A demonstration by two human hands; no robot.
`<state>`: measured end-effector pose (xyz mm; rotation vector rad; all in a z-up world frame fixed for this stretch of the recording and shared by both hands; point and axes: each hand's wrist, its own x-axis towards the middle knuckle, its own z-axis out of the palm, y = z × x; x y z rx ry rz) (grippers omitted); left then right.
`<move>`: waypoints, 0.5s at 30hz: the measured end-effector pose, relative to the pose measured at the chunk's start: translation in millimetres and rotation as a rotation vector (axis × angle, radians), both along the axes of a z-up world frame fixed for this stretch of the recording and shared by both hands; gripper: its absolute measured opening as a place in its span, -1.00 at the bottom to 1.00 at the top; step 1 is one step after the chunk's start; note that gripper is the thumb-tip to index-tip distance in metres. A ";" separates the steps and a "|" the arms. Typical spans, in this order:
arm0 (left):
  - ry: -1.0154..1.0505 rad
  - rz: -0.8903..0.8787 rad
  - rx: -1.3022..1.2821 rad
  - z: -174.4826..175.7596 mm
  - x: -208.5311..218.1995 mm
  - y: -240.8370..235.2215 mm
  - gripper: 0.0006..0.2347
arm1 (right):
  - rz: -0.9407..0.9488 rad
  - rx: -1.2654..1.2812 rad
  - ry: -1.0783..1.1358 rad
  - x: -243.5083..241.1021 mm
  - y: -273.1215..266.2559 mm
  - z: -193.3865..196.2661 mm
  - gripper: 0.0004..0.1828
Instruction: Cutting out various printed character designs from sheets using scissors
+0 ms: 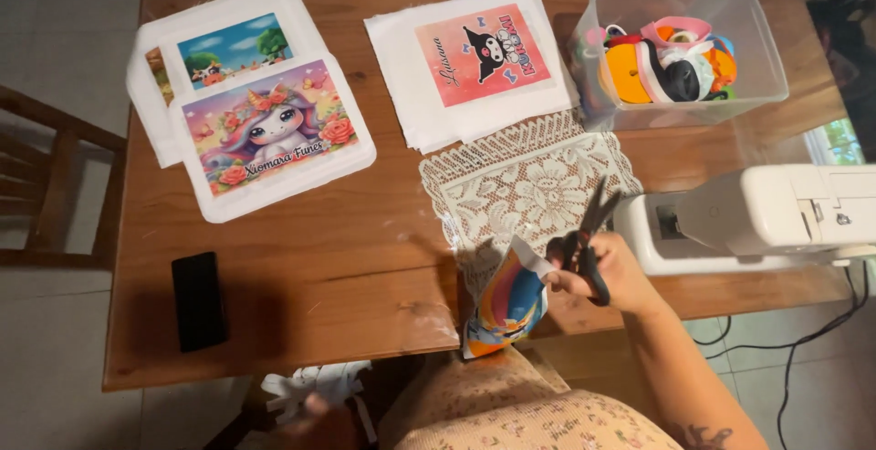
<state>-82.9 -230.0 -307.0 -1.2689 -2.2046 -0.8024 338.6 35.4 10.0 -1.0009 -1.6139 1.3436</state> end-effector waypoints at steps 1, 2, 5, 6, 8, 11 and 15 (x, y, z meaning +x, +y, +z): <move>0.007 0.001 0.004 -10.6 -6.3 8.9 -0.32 | 0.001 0.004 0.007 -5.9 6.3 1.6 -0.85; -0.229 -0.093 -0.025 -21.1 -12.6 18.6 -0.39 | 0.047 -0.011 -0.013 -12.1 12.5 2.9 -0.85; -0.957 -0.355 -0.126 95.0 45.9 106.9 -0.51 | 0.207 -0.077 -0.092 -26.4 20.8 7.0 -0.83; -1.199 -0.445 -0.151 177.5 81.4 119.3 -0.50 | 0.263 -0.095 -0.119 -32.7 24.7 9.4 -0.82; -1.189 -0.750 -0.216 238.9 115.2 160.9 -0.29 | 0.352 -0.137 -0.112 -54.7 26.8 13.0 -0.84; -1.052 -1.139 -0.265 260.5 138.5 203.7 -0.01 | 0.414 -0.124 -0.092 -82.3 25.7 32.7 -0.84; -0.928 -1.280 -0.408 270.8 114.2 231.5 -0.44 | 0.333 -0.050 -0.009 -65.6 37.8 27.6 -0.85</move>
